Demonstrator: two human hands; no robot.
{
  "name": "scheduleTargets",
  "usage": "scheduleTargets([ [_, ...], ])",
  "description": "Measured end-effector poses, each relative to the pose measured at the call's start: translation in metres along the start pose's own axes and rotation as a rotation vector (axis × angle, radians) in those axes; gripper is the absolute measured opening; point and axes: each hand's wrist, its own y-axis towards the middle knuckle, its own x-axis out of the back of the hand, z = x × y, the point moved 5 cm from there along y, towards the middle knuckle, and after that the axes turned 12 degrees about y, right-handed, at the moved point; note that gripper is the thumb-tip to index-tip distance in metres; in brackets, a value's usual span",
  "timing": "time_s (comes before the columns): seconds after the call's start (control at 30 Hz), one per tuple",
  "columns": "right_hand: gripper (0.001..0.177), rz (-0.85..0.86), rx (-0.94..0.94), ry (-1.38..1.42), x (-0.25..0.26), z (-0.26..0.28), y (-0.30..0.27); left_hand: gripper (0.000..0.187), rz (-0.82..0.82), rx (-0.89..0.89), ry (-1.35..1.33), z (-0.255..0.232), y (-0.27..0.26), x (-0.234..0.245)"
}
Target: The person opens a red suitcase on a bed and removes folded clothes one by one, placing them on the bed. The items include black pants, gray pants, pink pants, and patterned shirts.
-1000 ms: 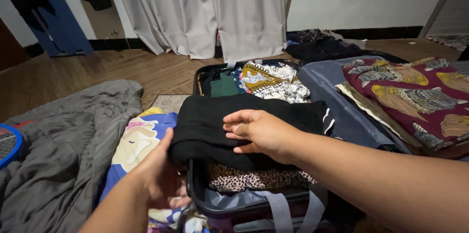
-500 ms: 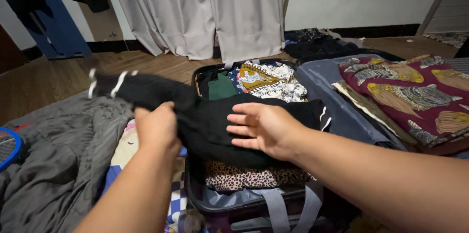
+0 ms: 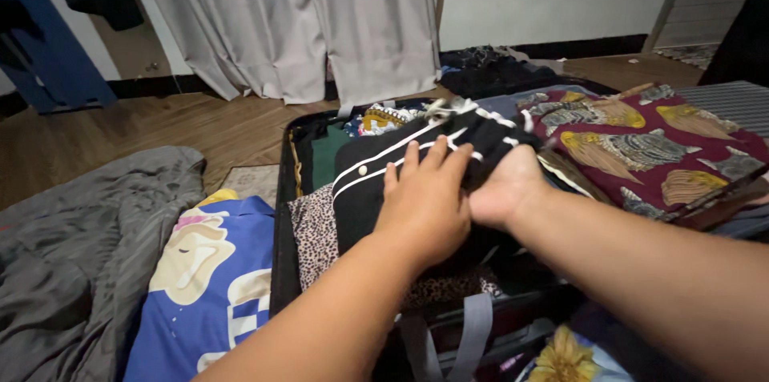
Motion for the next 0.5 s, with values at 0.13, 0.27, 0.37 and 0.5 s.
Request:
scheduleTargets([
  [0.13,0.052,-0.149,0.143,-0.122,0.017,0.018,-0.026,0.059,0.176,-0.033,0.029,-0.010,-0.002,-0.011],
  [0.27,0.063,-0.235,0.117,-0.020,0.024,0.026,-0.035,0.056,0.190,-0.006,0.020,-0.005,-0.003,-0.016],
  [0.37,0.084,-0.453,0.246,0.078,0.036,0.036,-0.041,0.053,0.142,0.040,0.056,0.005,0.000,-0.019],
  [0.5,0.079,-0.608,0.355,-0.190,0.044,0.054,-0.046,0.050,0.105,0.107,0.155,0.025,0.006,-0.021],
])
